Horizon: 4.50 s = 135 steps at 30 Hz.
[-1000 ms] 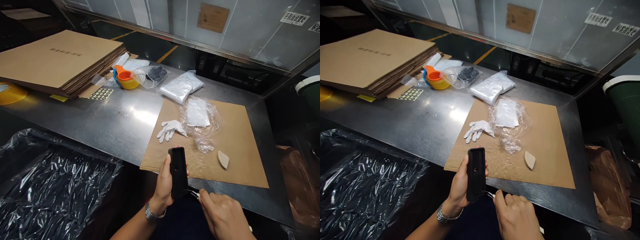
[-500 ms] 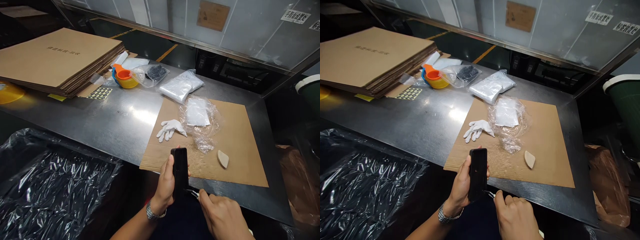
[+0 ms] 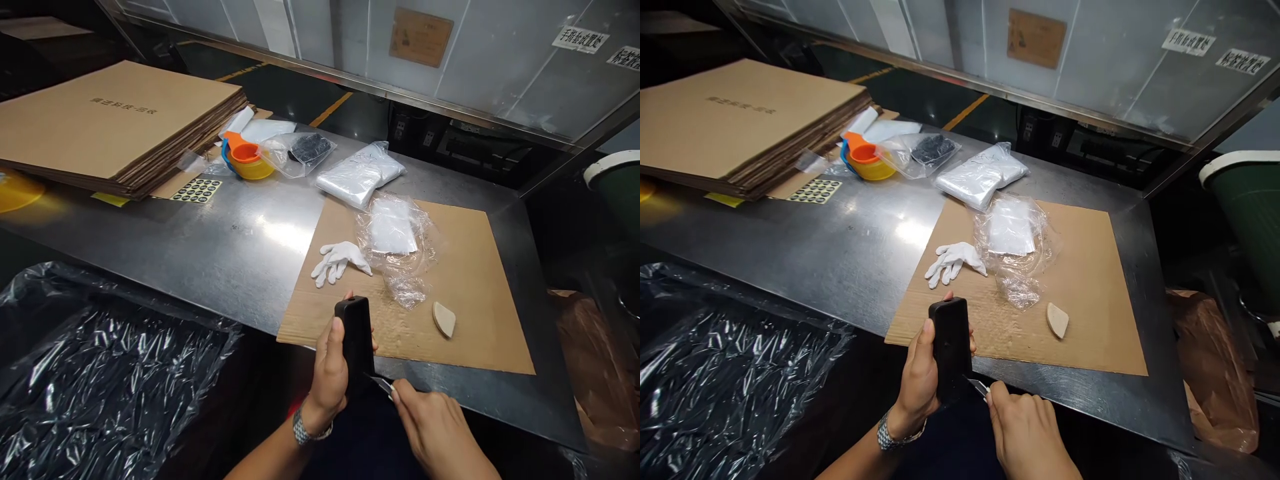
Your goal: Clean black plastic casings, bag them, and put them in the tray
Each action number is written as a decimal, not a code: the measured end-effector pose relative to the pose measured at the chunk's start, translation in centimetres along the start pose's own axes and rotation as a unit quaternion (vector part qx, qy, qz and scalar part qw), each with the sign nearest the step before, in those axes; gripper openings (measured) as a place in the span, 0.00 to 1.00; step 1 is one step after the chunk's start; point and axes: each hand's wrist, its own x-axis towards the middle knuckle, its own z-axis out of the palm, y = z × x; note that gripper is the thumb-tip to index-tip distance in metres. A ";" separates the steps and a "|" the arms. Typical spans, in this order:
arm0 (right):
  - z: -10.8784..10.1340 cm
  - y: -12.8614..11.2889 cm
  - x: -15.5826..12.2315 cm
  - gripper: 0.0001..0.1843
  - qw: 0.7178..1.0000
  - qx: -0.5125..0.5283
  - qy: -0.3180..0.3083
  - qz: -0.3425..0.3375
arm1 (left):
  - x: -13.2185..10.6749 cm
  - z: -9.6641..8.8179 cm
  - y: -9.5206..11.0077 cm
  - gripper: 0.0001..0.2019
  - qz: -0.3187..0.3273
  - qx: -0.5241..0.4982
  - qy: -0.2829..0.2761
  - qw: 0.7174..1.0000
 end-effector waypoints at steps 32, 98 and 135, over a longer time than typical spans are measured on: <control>-0.9 -0.6 2.4 0.17 0.958 0.269 -0.037 0.088 | 0.3 1.1 -0.2 0.23 -0.215 -0.036 0.013 0.976; -5.0 3.1 5.6 0.13 0.883 0.439 -0.134 0.094 | -1.5 0.5 -0.9 0.25 -0.241 0.142 -0.189 0.941; -6.1 5.2 4.8 0.14 0.897 0.403 -0.158 0.086 | 0.6 -1.1 -2.3 0.34 -0.476 0.006 -0.233 0.848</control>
